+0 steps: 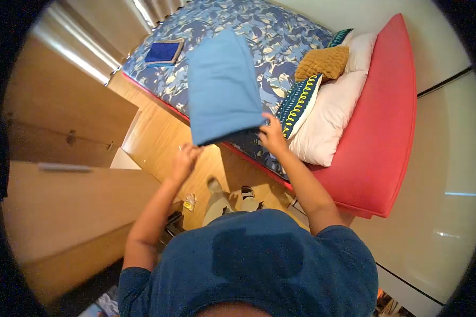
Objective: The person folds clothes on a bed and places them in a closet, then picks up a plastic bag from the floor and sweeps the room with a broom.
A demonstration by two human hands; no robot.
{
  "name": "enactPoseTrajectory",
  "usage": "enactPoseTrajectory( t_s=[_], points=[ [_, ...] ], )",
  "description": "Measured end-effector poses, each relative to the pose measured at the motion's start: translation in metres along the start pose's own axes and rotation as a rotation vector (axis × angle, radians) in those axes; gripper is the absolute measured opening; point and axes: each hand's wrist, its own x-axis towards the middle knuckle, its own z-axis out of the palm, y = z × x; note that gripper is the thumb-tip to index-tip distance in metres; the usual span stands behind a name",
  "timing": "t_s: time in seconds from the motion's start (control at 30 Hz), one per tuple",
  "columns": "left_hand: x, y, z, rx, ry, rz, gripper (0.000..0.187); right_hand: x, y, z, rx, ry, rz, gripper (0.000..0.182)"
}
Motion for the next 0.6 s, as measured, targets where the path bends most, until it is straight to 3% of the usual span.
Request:
enactPoseTrajectory(
  t_s=[0.07, 0.1, 0.17, 0.23, 0.3, 0.37, 0.47, 0.6],
  points=[
    [-0.034, -0.016, 0.032, -0.107, -0.174, -0.106, 0.019, -0.053, 0.037, 0.041, 0.062, -0.103, 0.203, 0.031],
    [-0.052, -0.026, 0.044, -0.125, -0.279, -0.171, 0.018, -0.078, 0.050, 0.051, 0.062, -0.262, 0.403, 0.035],
    [-0.062, -0.050, 0.051, -0.224, -0.421, -0.289, 0.019, -0.131, 0.075, 0.078, -0.059, -0.310, 0.485, 0.029],
    [-0.067, -0.088, 0.061, -0.337, -0.450, -0.359, 0.020, -0.136, 0.062, 0.086, 0.096, -0.398, 0.879, 0.016],
    [-0.047, -0.139, 0.077, -0.445, -0.465, -0.443, 0.022, -0.124, 0.048, 0.104, 0.023, -0.309, 0.963, 0.015],
    [-0.035, -0.181, 0.087, -0.517, -0.522, -0.534, 0.022, -0.094, 0.040, 0.117, -0.030, -0.254, 1.049, 0.025],
    [0.007, -0.248, 0.113, -0.444, -0.697, -0.587, 0.028, -0.046, 0.075, 0.167, -0.067, -0.186, 1.043, 0.029],
    [0.053, -0.314, 0.180, -0.472, -0.759, -0.674, 0.036, 0.051, 0.126, 0.222, -0.077, -0.021, 1.093, 0.037]
  ],
)
